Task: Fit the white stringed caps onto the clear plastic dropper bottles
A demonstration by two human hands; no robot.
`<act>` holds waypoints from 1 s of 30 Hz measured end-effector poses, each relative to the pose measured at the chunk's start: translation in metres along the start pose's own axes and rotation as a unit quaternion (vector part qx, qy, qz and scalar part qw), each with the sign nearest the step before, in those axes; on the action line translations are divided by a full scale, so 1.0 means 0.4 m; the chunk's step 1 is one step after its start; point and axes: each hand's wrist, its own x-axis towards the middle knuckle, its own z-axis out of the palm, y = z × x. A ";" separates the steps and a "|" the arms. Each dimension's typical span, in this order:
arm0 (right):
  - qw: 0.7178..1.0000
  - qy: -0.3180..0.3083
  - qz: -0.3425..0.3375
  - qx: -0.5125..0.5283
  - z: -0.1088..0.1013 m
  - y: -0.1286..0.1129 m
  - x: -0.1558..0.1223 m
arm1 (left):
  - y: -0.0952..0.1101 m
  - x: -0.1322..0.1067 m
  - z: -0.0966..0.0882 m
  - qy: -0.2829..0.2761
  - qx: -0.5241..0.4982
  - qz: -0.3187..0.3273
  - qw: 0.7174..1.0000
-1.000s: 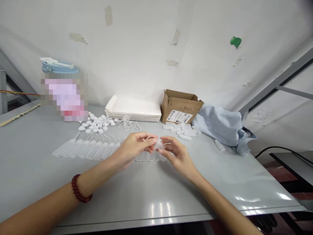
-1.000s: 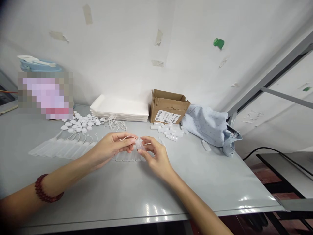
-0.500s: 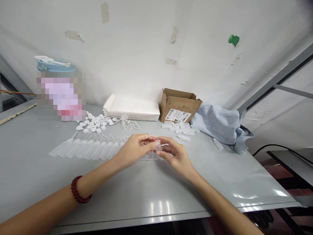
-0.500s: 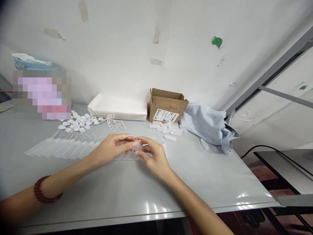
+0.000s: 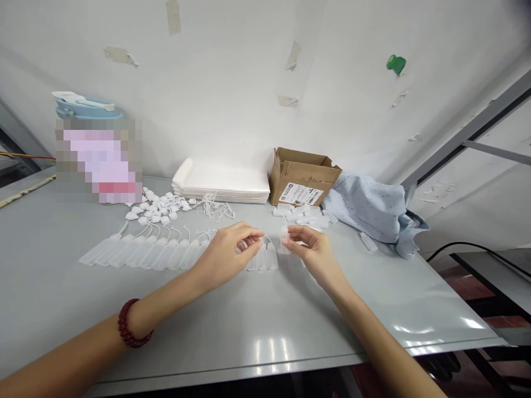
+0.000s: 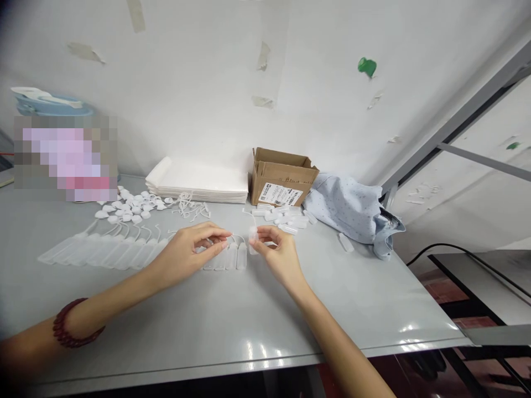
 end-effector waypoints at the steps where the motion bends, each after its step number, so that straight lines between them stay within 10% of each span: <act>1: 1.000 0.002 0.004 -0.017 -0.003 0.000 0.002 | 0.000 0.001 -0.001 0.004 0.004 0.004 1.000; 30: 0.969 -0.095 0.002 -0.226 0.000 0.026 0.009 | -0.001 0.001 -0.015 0.033 0.014 0.020 0.999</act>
